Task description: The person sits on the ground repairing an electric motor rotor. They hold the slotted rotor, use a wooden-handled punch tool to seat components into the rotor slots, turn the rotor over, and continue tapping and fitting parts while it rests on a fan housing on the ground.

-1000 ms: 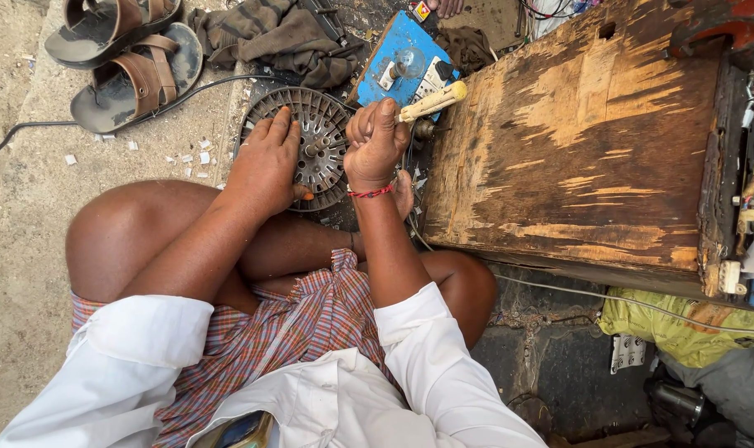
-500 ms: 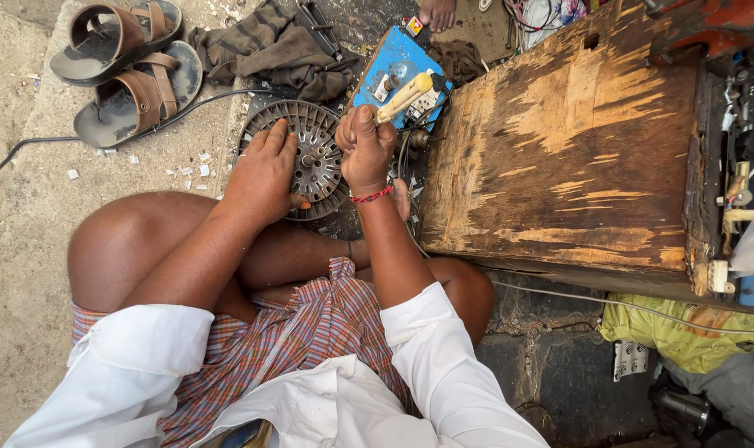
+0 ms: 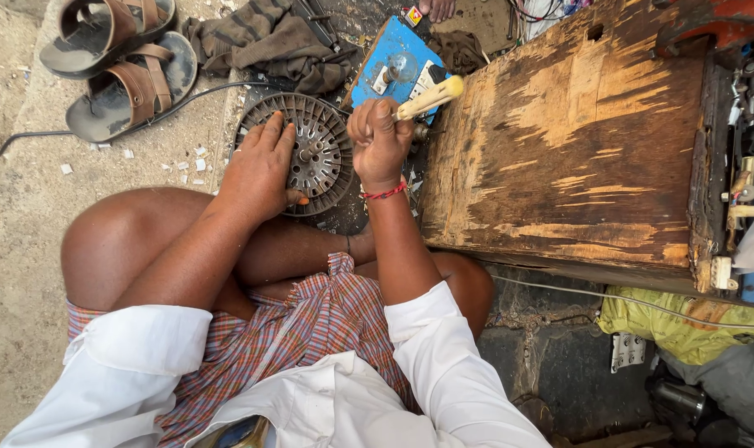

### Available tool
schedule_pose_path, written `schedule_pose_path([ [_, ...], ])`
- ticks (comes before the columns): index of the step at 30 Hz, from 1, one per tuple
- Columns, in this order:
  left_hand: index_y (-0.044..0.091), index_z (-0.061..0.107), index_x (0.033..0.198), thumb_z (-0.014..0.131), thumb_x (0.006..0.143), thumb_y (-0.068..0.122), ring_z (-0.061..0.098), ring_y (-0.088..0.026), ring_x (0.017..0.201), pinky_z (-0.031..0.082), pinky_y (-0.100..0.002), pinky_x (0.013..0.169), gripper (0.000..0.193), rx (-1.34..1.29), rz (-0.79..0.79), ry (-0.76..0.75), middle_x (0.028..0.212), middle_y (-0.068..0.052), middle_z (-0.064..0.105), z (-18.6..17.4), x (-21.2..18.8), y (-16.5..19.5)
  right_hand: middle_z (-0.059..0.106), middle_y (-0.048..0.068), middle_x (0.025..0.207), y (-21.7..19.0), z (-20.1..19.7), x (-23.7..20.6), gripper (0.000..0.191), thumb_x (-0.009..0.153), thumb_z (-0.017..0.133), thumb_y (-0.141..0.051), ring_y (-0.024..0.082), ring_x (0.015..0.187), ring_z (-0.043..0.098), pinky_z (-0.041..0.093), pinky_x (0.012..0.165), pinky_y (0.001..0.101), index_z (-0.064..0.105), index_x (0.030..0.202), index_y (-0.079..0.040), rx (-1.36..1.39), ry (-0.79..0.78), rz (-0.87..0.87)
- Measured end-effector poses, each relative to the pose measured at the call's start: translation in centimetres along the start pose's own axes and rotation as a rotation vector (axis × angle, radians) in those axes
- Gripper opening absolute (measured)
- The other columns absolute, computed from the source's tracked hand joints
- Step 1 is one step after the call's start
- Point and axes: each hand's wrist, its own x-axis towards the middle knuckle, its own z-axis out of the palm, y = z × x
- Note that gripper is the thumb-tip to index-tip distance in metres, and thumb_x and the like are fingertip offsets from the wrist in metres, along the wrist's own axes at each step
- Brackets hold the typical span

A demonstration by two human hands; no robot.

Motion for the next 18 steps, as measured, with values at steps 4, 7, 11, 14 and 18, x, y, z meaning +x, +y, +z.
schedule_pose_path([
  [4,-0.001,0.038,0.152,0.099,0.049,0.035,0.037,-0.040,0.143,0.037,-0.045,0.115,0.125,0.036,-0.013,-0.019,0.160,-0.022,0.032,-0.1,0.4,0.1,0.035,0.000,0.060,0.4,0.1,0.9,0.050,0.110,0.059,-0.033,0.011,0.052,0.028,0.025,0.049,0.0299,0.041,0.070,-0.009,0.115,0.035,0.041],
  [7,-0.001,0.038,0.152,0.098,0.049,0.036,0.037,-0.040,0.143,0.037,-0.045,0.115,0.125,0.012,-0.005,-0.023,0.161,-0.022,0.032,-0.1,0.4,0.1,0.037,0.000,0.060,0.9,0.1,0.9,0.050,0.109,0.059,-0.034,0.011,0.051,0.029,0.025,0.048,0.0298,0.042,0.069,-0.009,0.112,0.057,0.041],
  [11,-0.001,0.038,0.153,0.098,0.050,0.036,0.037,-0.039,0.145,0.037,-0.044,0.116,0.125,0.016,-0.005,-0.024,0.161,-0.021,0.033,-0.1,0.4,0.2,0.039,0.000,0.060,1.6,-0.5,0.8,0.051,0.110,0.060,-0.035,0.011,0.052,0.030,0.024,0.049,0.0297,0.043,0.069,-0.009,0.115,0.033,0.046],
  [14,0.000,0.037,0.153,0.098,0.050,0.036,0.037,-0.039,0.144,0.037,-0.044,0.115,0.125,0.017,-0.012,-0.029,0.161,-0.021,0.033,-0.1,0.5,0.1,0.040,0.000,0.062,2.0,-0.7,0.6,0.050,0.109,0.061,-0.037,0.010,0.052,0.031,0.025,0.049,0.0295,0.045,0.070,-0.009,0.153,-0.028,0.094],
  [18,0.001,0.037,0.153,0.098,0.050,0.036,0.036,-0.039,0.144,0.037,-0.044,0.115,0.125,0.011,-0.016,-0.028,0.161,-0.021,0.032,0.0,0.5,0.1,0.043,0.000,0.065,2.0,-0.7,0.5,0.048,0.107,0.062,-0.041,0.009,0.054,0.032,0.025,0.049,0.0295,0.052,0.075,-0.007,0.109,-0.145,0.157],
])
